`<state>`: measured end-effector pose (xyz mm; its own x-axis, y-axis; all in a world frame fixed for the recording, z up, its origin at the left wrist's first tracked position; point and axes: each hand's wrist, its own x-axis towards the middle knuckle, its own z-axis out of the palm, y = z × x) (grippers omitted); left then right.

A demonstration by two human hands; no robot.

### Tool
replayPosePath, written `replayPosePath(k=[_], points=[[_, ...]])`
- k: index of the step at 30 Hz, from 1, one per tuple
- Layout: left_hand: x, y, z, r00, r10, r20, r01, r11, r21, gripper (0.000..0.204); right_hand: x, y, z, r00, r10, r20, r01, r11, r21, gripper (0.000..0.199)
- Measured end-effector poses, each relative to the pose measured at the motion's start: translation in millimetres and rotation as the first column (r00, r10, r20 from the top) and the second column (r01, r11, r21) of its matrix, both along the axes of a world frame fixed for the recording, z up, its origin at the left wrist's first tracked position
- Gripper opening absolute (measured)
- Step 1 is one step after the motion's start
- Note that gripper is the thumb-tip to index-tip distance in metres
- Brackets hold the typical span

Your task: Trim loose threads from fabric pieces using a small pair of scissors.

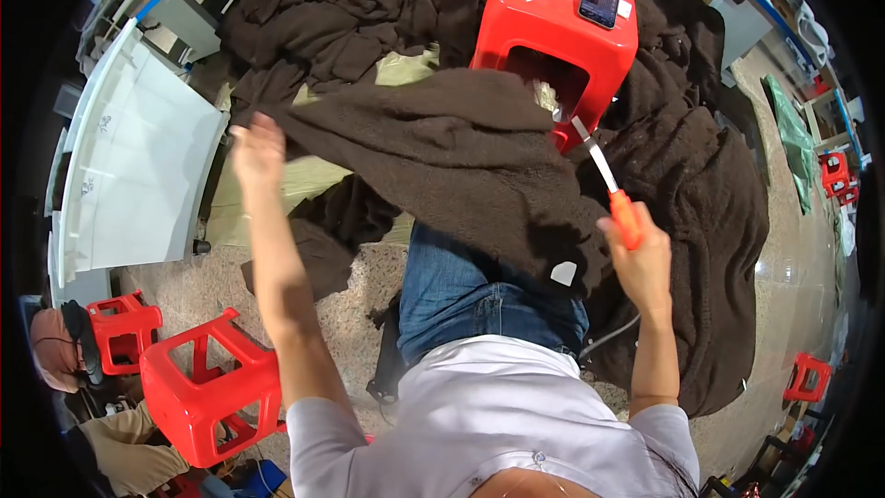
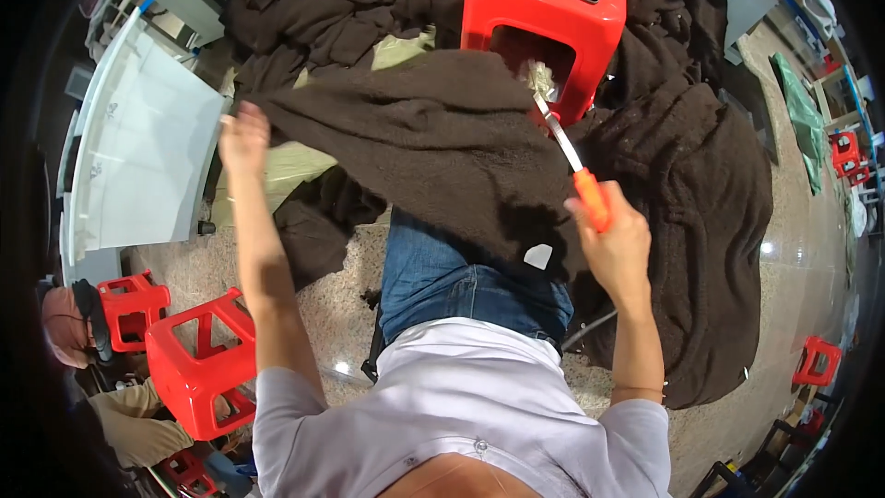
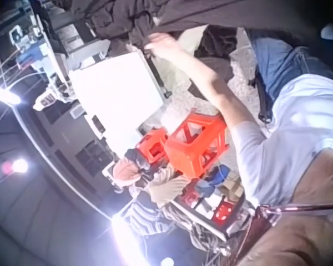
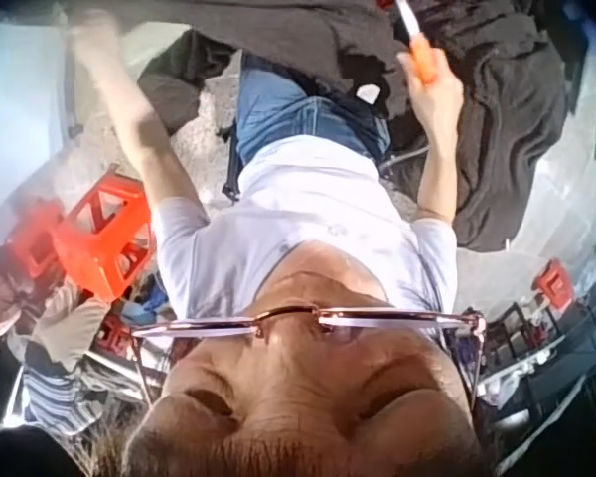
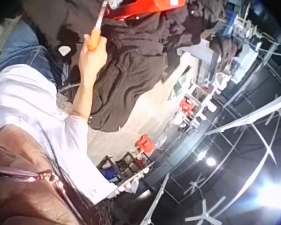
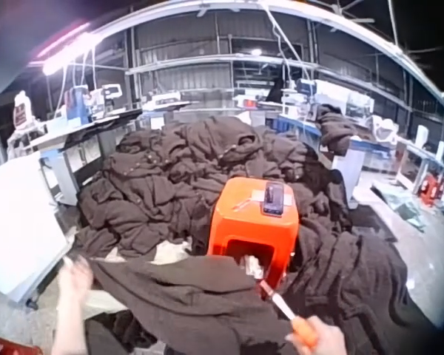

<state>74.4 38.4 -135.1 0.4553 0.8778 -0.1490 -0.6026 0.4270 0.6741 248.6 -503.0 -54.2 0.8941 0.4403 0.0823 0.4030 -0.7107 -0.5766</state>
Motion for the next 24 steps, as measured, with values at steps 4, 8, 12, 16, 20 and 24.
replayPosePath(k=[4,8,12,16,20,24], points=[[-10,-127,-110,0.688,-0.563,-0.458,0.543,0.818,-0.189,0.033,-13,-4,-31,0.992,0.127,-0.014,-0.127,0.99,-0.068,0.049],[-22,-247,-122,0.569,-0.575,-0.587,0.504,0.809,-0.303,0.067,-33,-21,-59,0.958,0.286,-0.01,-0.285,0.953,-0.101,0.078],[-9,-271,-96,0.678,-0.513,-0.526,0.525,0.839,-0.141,0.072,-43,-23,-83,0.96,0.277,-0.024,-0.276,0.936,-0.217,0.067],[16,-273,-73,0.843,-0.447,-0.3,0.501,0.855,0.134,0.063,-28,-10,-86,0.968,0.244,-0.063,-0.247,0.968,-0.044,0.039],[21,-279,-9,0.955,-0.287,0.073,0.287,0.958,0.016,0.064,-19,-10,-35,0.761,0.42,-0.494,-0.38,0.906,0.186,0.031],[6,-265,79,0.949,-0.301,0.095,0.27,0.929,0.253,0.069,-24,-34,41,0.501,0.443,-0.743,-0.24,0.896,0.373,0.038]])
